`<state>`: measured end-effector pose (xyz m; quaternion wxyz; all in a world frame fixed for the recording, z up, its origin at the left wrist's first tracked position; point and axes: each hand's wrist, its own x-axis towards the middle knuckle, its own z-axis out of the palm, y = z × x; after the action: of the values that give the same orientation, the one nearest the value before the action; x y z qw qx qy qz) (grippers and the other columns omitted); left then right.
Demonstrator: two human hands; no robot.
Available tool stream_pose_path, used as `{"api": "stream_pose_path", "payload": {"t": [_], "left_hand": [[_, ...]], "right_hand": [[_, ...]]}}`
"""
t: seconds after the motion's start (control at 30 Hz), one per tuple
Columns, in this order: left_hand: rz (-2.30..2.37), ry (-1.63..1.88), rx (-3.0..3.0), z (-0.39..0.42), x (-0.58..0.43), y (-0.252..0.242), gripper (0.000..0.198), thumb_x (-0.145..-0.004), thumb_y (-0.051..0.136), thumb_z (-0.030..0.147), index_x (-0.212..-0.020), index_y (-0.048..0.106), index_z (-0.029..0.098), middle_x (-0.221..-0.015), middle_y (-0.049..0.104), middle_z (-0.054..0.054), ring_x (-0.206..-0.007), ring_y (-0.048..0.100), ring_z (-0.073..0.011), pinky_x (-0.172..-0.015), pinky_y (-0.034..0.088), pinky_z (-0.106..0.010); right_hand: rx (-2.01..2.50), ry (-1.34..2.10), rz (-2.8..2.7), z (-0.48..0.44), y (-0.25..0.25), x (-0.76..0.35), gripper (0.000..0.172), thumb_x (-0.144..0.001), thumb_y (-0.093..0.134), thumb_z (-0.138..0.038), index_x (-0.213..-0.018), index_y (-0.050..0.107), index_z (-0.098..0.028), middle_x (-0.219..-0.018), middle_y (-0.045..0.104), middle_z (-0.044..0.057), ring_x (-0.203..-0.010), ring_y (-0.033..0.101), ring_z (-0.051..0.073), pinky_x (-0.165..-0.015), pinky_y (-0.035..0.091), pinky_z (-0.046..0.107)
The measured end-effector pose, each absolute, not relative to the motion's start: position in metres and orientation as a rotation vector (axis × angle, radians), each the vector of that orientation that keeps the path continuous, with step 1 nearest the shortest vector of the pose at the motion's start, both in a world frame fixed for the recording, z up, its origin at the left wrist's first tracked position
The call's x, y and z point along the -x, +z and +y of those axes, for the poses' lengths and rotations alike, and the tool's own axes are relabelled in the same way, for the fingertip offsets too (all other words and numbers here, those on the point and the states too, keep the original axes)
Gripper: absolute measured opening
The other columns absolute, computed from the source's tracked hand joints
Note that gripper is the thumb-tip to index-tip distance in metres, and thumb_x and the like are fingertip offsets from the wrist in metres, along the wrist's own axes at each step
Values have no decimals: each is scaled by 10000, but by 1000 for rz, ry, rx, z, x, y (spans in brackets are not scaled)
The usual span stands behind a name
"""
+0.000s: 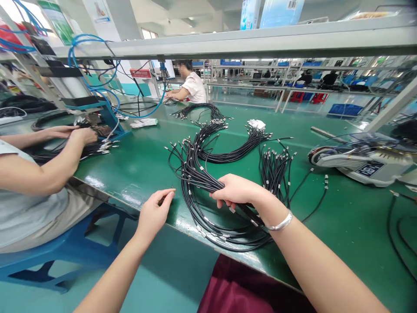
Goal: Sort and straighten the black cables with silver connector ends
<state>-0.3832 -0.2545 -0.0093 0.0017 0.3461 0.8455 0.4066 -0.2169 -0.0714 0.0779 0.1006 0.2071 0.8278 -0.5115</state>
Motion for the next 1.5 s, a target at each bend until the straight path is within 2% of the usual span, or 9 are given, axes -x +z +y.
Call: {"api": "stream_pose_path", "payload": {"t": [0.23,0.37,0.6,0.77,0.87,0.97,1.13,1.37,1.5], "left_hand": [[2730,905,-1054,-231,368,9,397,-767,443,527,-871,670,219,-908,668,-28,-842,577,-142,-784,442,-264],[2737,763,-1007,-204,372,10,322,-714,518,503,-753,644,209,-763,660,-23,-679,569,-138,-633,398,-246],[2747,660,-856,-193,378,17,289,-626,588,468,-608,558,181,-610,601,-46,-661,574,-184,-625,379,-260],[2587,844,-712,-189,379,34,201,-554,654,295,-503,524,150,-476,501,-23,-632,573,-167,-626,408,-244],[2327,1071,-554,-192,374,41,209,-630,624,336,-656,566,137,-620,597,-47,-603,581,-139,-577,449,-239],[1991,1293,-385,-201,358,41,219,-732,540,326,-828,555,130,-839,647,-85,-693,623,-108,-669,531,-245],[1624,1525,-107,-225,307,28,125,-768,527,217,-851,544,125,-847,632,-65,-740,632,-78,-769,563,-236],[1248,1750,79,-230,273,22,110,-732,588,129,-841,576,115,-775,610,-28,-700,621,-86,-660,568,-218],[1259,1742,-24,-213,288,19,157,-711,535,48,-853,583,96,-723,581,-19,-512,505,-19,-425,423,-118]], "right_hand": [[-541,-1399,2619,-68,81,217,108,-707,569,-215,-765,618,-138,-862,679,6,-576,537,66,-499,421,150],[-537,-1619,2485,-69,80,217,114,-726,530,-116,-839,541,-124,-849,671,41,-654,608,94,-575,491,171],[-509,-1673,2433,-71,83,218,93,-746,475,-54,-816,481,-115,-809,659,65,-561,595,72,-476,487,140],[-480,-1732,2408,-68,81,219,56,-739,476,-57,-762,485,-107,-784,659,78,-561,595,80,-489,497,155],[-465,-1717,2439,-66,79,221,40,-712,490,-72,-722,511,-104,-779,668,75,-530,573,73,-472,480,156],[-479,-1602,2553,-65,77,224,46,-676,508,-108,-680,554,-106,-757,676,57,-482,526,66,-426,434,152],[-537,-1472,2626,-66,75,225,98,-673,501,-152,-667,594,-121,-728,675,36,-491,524,79,-414,411,162],[-486,-1376,2647,-69,66,228,181,-674,582,-299,-717,606,-124,-714,664,32,-511,547,88,-399,396,168],[-446,-1376,2655,-68,61,228,281,-660,615,-390,-743,592,-122,-716,657,41,-529,555,98,-407,407,171]]}}
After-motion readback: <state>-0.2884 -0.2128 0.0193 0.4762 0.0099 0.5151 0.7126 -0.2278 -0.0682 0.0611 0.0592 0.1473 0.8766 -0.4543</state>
